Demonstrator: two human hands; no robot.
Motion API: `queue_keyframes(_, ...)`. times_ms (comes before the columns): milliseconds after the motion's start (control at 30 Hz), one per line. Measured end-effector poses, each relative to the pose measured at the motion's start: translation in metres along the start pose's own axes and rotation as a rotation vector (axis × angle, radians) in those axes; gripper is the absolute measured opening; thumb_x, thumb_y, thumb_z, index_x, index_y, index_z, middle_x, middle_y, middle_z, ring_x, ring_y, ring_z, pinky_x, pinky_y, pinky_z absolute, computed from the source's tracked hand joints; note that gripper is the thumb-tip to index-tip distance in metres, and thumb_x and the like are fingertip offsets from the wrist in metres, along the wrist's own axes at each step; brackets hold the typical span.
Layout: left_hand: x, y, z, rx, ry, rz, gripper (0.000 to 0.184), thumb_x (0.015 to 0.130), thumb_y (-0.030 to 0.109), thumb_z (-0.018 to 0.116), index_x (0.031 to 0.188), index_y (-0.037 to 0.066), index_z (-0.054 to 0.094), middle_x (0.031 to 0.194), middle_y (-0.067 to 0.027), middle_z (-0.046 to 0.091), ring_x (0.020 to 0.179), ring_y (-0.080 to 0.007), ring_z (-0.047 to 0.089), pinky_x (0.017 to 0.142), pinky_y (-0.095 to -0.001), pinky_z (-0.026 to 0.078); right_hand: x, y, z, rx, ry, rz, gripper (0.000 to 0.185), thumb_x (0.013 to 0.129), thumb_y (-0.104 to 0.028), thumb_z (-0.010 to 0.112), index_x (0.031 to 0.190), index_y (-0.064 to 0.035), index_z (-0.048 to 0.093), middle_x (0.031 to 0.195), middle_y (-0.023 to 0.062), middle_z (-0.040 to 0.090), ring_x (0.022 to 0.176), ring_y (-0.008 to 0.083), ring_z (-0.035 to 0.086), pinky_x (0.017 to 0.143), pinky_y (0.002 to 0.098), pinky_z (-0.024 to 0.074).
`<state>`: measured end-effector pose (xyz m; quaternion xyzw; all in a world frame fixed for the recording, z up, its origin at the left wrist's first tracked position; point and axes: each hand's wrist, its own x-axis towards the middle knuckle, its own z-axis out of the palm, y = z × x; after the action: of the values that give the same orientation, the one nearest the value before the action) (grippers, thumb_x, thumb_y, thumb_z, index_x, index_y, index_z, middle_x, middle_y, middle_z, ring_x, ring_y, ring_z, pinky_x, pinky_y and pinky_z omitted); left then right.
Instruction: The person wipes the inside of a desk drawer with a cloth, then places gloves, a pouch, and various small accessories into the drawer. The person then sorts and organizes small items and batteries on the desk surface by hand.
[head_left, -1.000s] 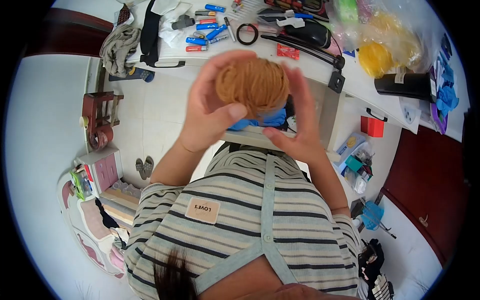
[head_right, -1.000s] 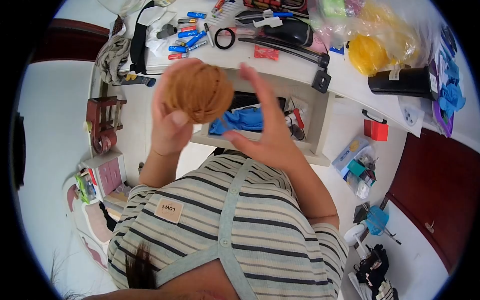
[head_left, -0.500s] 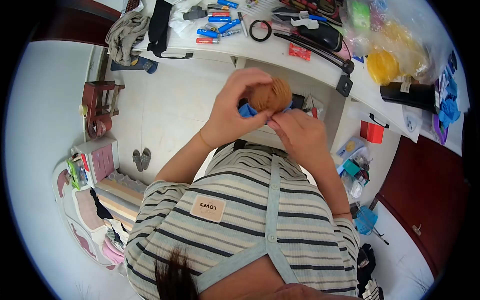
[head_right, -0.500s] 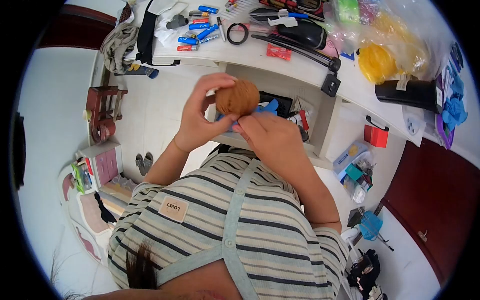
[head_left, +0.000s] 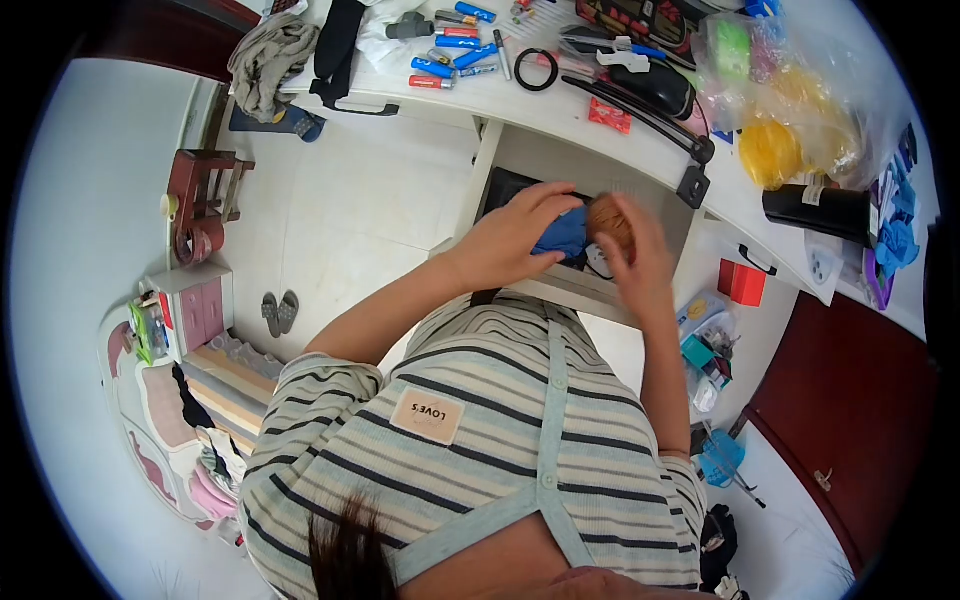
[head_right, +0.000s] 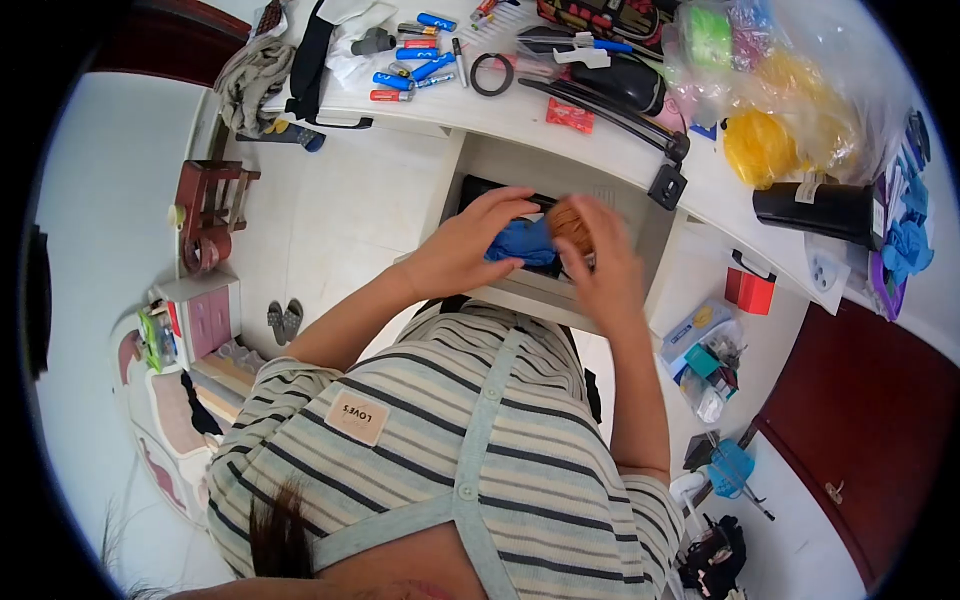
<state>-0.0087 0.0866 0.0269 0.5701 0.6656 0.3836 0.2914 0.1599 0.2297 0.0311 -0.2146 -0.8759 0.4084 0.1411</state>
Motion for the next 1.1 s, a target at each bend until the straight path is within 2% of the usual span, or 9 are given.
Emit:
queue_keyframes(167, 0.006, -0.031, 0.009, 0.291, -0.067, 0.126, 0.047, 0.078, 0.017, 0.069, 0.12, 0.004, 0.054, 0.125, -0.0155, 0.052, 0.122, -0.0328, 0.045, 0.101, -0.0406, 0.041, 0.009, 0.035, -0.009, -0.729, 0.04, 0.05, 0.05, 0.08, -0.008, 0.066, 0.128, -0.0094, 0.053, 0.129, 0.0143, 0.051, 0.118, 0.0351, 0.049, 0.095, 0.0406, 0.046)
queue_keyframes(267, 0.003, -0.036, 0.008, 0.381, -0.14, 0.098, 0.045, 0.081, 0.02, 0.067, 0.122, 0.005, 0.054, 0.127, -0.0153, 0.053, 0.125, -0.0331, 0.043, 0.104, -0.04, 0.039, 0.001, 0.067, -0.004, -0.848, 0.093, -0.031, 0.047, 0.08, -0.008, 0.063, 0.126, -0.0082, 0.053, 0.13, 0.014, 0.05, 0.117, 0.0336, 0.049, 0.094, 0.0408, 0.0465)
queue_keyframes(467, 0.001, -0.042, 0.012, 0.468, -0.208, 0.035, 0.04, 0.082, 0.023, 0.066, 0.117, 0.005, 0.057, 0.117, -0.0134, 0.058, 0.116, -0.031, 0.05, 0.1, -0.0392, 0.041, 0.0, 0.072, -0.003, -0.806, 0.047, 0.03, 0.039, 0.08, -0.005, 0.056, 0.119, -0.0031, 0.058, 0.125, 0.0144, 0.055, 0.115, 0.0331, 0.052, 0.098, 0.0383, 0.0445)
queue_keyframes(633, 0.003, -0.038, 0.007, 0.526, -0.331, -0.012, 0.042, 0.078, 0.023, 0.069, 0.114, 0.006, 0.058, 0.107, -0.0111, 0.061, 0.106, -0.0292, 0.056, 0.094, -0.0389, 0.044, 0.004, 0.045, -0.008, -0.752, 0.106, -0.025, 0.037, 0.08, -0.009, 0.061, 0.117, -0.0033, 0.059, 0.12, 0.013, 0.057, 0.111, 0.032, 0.055, 0.094, 0.0392, 0.0457)
queue_keyframes(800, 0.005, -0.05, 0.014, 0.557, -0.298, 0.077, 0.04, 0.071, 0.023, 0.074, 0.105, 0.006, 0.061, 0.1, -0.0101, 0.063, 0.099, -0.0279, 0.059, 0.089, -0.0387, 0.045, 0.012, 0.032, 0.012, -0.313, -0.208, -0.153, 0.039, 0.079, -0.011, 0.066, 0.117, -0.007, 0.06, 0.119, 0.0113, 0.058, 0.109, 0.0298, 0.056, 0.093, 0.0394, 0.0456)
queue_keyframes(833, 0.007, -0.049, 0.013, 0.566, -0.32, 0.073, 0.041, 0.071, 0.023, 0.074, 0.106, 0.006, 0.061, 0.1, -0.0099, 0.063, 0.099, -0.0278, 0.059, 0.089, -0.0387, 0.045, 0.015, 0.032, 0.02, -0.236, -0.178, -0.192, 0.03, 0.079, -0.011, 0.066, 0.108, -0.0063, 0.063, 0.109, 0.0101, 0.061, 0.104, 0.0302, 0.057, 0.089, 0.0403, 0.0467)
queue_keyframes(867, 0.007, -0.048, 0.013, 0.567, -0.326, 0.076, 0.041, 0.071, 0.023, 0.074, 0.106, 0.006, 0.061, 0.1, -0.0099, 0.063, 0.099, -0.0278, 0.059, 0.089, -0.0387, 0.045, 0.018, 0.034, 0.024, -0.235, -0.174, -0.187, 0.03, 0.079, -0.011, 0.066, 0.108, -0.0063, 0.063, 0.109, 0.0101, 0.061, 0.104, 0.0302, 0.057, 0.089, 0.0403, 0.0467)
queue_keyframes(933, 0.008, -0.046, 0.009, 0.556, -0.321, 0.08, 0.039, 0.071, 0.022, 0.074, 0.105, 0.007, 0.061, 0.1, -0.0091, 0.063, 0.099, -0.0268, 0.059, 0.087, -0.0386, 0.046, 0.023, 0.037, 0.029, -0.442, -0.51, -0.144, 0.019, 0.08, -0.011, 0.065, 0.098, -0.0067, 0.064, 0.095, 0.0079, 0.061, 0.098, 0.029, 0.059, 0.083, 0.0402, 0.0483)
queue_keyframes(1100, 0.01, -0.037, 0.004, 0.569, -0.46, -0.038, 0.038, 0.074, 0.02, 0.071, 0.108, 0.007, 0.059, 0.101, -0.0091, 0.061, 0.099, -0.0278, 0.059, 0.086, -0.0392, 0.046, 0.013, 0.029, 0.016, -0.297, -0.38, -0.098, 0.014, 0.081, -0.012, 0.065, 0.094, -0.0072, 0.065, 0.091, 0.0066, 0.061, 0.094, 0.0271, 0.06, 0.077, 0.039, 0.0496)
